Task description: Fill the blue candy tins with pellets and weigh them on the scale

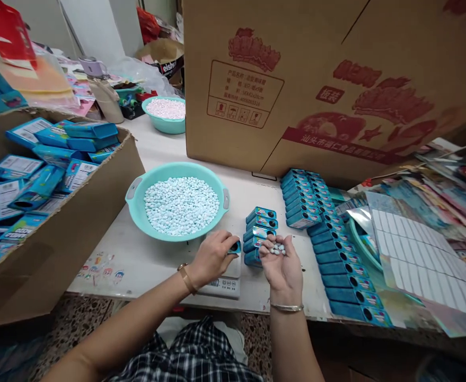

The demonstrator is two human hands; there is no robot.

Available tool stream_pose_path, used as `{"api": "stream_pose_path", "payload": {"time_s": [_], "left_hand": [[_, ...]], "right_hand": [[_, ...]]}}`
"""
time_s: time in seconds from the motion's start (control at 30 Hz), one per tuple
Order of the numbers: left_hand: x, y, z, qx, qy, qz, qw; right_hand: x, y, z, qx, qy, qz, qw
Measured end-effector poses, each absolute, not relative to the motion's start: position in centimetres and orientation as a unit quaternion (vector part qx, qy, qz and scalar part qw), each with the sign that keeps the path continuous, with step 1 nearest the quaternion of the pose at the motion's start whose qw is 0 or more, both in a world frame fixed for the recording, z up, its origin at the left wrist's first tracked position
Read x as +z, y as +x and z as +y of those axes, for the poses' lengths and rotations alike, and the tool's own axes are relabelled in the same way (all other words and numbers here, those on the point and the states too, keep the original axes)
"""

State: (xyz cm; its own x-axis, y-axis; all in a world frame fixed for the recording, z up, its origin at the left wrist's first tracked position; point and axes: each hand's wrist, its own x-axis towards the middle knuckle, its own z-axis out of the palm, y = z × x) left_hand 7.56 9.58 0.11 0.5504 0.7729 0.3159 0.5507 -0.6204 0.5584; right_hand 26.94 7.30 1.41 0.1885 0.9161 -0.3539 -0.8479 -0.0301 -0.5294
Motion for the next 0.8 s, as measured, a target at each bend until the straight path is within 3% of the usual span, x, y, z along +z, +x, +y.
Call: {"api": "stream_pose_path", "payload": {"time_s": [0.2,0.33,0.53,0.8], "left_hand": [[3.6,2.4,7.7,0.477,0.742,0.463,0.091],[4.6,-2.4,6.2,0.587,0.585,0.546,0.12],[1.3,-3.8,4.6,0.543,0.557,0.597,0.197],[0.0,-2.2,4.6,0.49,0.64,0.536,0.249]], "right_hand": [[1.9,27.4,7.3,0.6,-0.373,0.014,0.707],[2.5,26.7,8.1,0.611,-0.363,0.049,0.702],[2.6,25.0,9.2,0.637,-0.345,-0.001,0.69],[2.2,24.4,9.7,0.608,-0.372,0.001,0.701]]}}
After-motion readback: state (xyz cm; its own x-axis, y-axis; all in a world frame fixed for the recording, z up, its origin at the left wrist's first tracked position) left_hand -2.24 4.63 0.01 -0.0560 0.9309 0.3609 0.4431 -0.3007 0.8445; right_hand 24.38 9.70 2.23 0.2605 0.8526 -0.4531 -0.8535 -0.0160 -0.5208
